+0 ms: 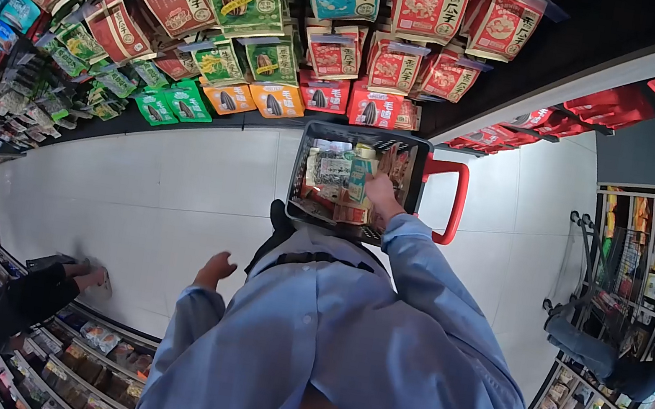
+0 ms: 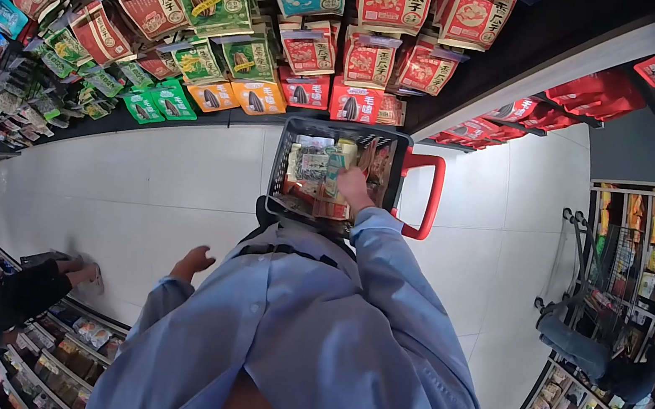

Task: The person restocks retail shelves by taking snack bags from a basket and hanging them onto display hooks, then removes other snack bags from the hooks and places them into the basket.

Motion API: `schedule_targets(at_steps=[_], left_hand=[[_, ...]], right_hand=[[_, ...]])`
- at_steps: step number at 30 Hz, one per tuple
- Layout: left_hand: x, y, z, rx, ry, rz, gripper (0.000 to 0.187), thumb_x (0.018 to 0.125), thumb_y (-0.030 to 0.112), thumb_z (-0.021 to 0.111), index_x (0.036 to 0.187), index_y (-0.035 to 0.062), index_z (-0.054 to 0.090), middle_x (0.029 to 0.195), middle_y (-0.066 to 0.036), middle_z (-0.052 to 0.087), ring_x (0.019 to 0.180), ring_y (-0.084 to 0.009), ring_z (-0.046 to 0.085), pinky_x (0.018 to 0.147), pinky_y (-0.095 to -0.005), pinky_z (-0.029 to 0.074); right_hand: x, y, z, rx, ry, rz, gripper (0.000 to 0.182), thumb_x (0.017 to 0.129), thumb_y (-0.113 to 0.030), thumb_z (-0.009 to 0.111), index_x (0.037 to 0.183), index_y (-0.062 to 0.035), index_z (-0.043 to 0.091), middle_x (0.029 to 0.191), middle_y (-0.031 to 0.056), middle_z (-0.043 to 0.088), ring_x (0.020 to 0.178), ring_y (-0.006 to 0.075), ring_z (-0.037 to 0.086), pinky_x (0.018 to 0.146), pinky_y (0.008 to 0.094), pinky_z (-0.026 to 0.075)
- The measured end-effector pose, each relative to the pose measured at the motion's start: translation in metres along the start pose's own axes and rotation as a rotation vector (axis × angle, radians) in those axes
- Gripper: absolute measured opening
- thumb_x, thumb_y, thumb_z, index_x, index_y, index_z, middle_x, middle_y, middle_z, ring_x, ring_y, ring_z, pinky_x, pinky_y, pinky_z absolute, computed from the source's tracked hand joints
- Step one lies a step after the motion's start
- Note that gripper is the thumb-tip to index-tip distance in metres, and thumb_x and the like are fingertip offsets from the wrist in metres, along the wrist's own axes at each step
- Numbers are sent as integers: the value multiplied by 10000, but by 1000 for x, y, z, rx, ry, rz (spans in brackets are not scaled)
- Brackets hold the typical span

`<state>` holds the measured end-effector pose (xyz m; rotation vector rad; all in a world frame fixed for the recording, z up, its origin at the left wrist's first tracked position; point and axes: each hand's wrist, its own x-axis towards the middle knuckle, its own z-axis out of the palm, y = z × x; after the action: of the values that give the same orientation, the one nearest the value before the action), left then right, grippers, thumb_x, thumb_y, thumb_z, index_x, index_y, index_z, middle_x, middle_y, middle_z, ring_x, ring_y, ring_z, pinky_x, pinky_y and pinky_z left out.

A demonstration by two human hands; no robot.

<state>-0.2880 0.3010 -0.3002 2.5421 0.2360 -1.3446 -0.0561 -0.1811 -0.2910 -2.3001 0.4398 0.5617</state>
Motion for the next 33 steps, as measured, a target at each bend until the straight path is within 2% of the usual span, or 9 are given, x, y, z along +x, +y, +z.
schedule_targets(at_steps=[7,11,13,15,16,18,26,29,33], left_hand=[[-91,-63,39,-335,30,-243,557,866,340,679,1300,5,577,1173,-213,677,1129,-348,636,988,-403,504],[-33,-50,56,-410,10,-134,519,868,315,676,1286,15,603,1152,-211,686,1103,-341,648,975,-408,508],[-5,-1,15,-577,-20,-124,507,870,305,667,1284,19,609,1154,-207,686,1097,-339,649,964,-409,512],[16,52,-45,-349,86,89,521,863,284,660,1303,14,589,1152,-222,682,1078,-347,657,931,-412,524],[31,70,-72,-337,199,173,538,861,297,663,1308,11,578,1149,-229,679,1073,-349,660,922,-415,528],[66,101,-132,-518,340,333,511,888,225,658,1331,-2,543,1204,-239,653,1077,-345,665,908,-404,538],[60,241,-423,-557,1149,869,484,922,78,594,1389,4,489,1308,-216,597,1211,-324,592,1026,-375,466],[-3,296,-488,-573,1120,1086,479,923,74,592,1388,9,492,1289,-209,606,1213,-309,589,1030,-371,464],[-67,368,-549,-627,1145,1305,518,930,92,595,1422,18,453,1381,-207,523,1277,-317,527,1040,-393,458]], right_hand=[[26,52,-22,-123,34,84,287,908,-278,520,992,-97,727,955,222,704,953,399,679,833,475,544],[14,113,1,-116,-44,-109,321,929,-355,553,961,-87,727,841,183,709,799,341,705,719,423,541],[0,153,20,3,-101,-339,326,958,-326,546,894,-40,691,776,130,682,688,253,668,627,387,511],[-23,165,19,312,-309,-265,280,965,-256,537,867,-24,657,742,77,650,643,194,627,579,345,488],[-39,151,12,565,-436,10,249,964,-219,536,860,-19,641,730,51,631,625,163,604,559,322,475],[-69,119,-8,398,-358,-11,203,946,-173,539,873,-19,648,715,39,615,591,139,567,531,292,449],[-102,49,-42,909,-327,270,79,949,-103,521,932,-56,582,685,-5,519,527,98,479,433,249,353],[-94,52,-32,1107,-427,176,88,951,-72,493,899,-69,564,665,-25,482,513,89,457,445,245,354],[-102,41,-28,1096,-283,188,81,939,-32,497,911,-59,568,670,-31,487,516,82,462,444,245,352]])
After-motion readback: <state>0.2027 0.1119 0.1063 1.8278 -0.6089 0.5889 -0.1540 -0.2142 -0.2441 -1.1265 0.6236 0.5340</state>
